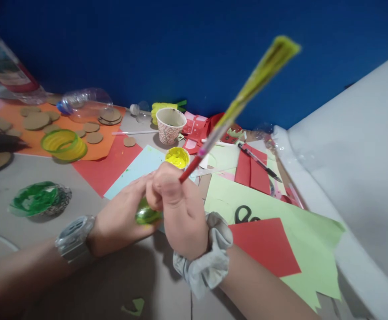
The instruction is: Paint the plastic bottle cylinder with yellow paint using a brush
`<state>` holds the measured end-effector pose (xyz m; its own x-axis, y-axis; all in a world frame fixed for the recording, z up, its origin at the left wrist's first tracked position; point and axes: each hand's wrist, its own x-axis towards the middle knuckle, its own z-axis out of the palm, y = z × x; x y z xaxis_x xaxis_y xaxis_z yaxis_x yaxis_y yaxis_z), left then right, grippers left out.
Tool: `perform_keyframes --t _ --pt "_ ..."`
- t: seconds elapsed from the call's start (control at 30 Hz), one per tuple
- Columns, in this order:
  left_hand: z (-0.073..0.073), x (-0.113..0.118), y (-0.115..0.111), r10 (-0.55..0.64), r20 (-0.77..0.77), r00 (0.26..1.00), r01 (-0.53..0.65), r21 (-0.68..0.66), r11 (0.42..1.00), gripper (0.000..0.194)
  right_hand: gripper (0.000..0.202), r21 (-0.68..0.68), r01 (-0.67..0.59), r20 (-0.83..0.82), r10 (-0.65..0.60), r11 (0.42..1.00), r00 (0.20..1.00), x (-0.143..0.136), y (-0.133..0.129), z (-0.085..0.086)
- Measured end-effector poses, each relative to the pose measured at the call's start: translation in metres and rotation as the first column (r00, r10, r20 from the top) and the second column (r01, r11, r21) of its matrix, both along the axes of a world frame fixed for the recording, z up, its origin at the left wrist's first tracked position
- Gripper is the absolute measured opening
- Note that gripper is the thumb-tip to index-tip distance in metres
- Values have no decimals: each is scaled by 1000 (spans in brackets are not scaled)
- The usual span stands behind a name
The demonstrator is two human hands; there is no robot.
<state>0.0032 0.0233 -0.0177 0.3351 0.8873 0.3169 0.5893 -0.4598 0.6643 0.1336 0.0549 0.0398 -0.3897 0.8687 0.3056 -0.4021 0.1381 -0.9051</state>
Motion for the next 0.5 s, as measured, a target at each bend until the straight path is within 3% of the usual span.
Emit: perform_keyframes --t 0.1,0.5 --pt "-1 -1 1 -11 -5 1000 11 5 1000 77 42 -1 -8 -49 8 1000 999 -1 -1 -2" --pt "2 1 0 -86 -73 994 83 -44 996 35 41 42 -35 35 33 999 999 2 -8 -9"
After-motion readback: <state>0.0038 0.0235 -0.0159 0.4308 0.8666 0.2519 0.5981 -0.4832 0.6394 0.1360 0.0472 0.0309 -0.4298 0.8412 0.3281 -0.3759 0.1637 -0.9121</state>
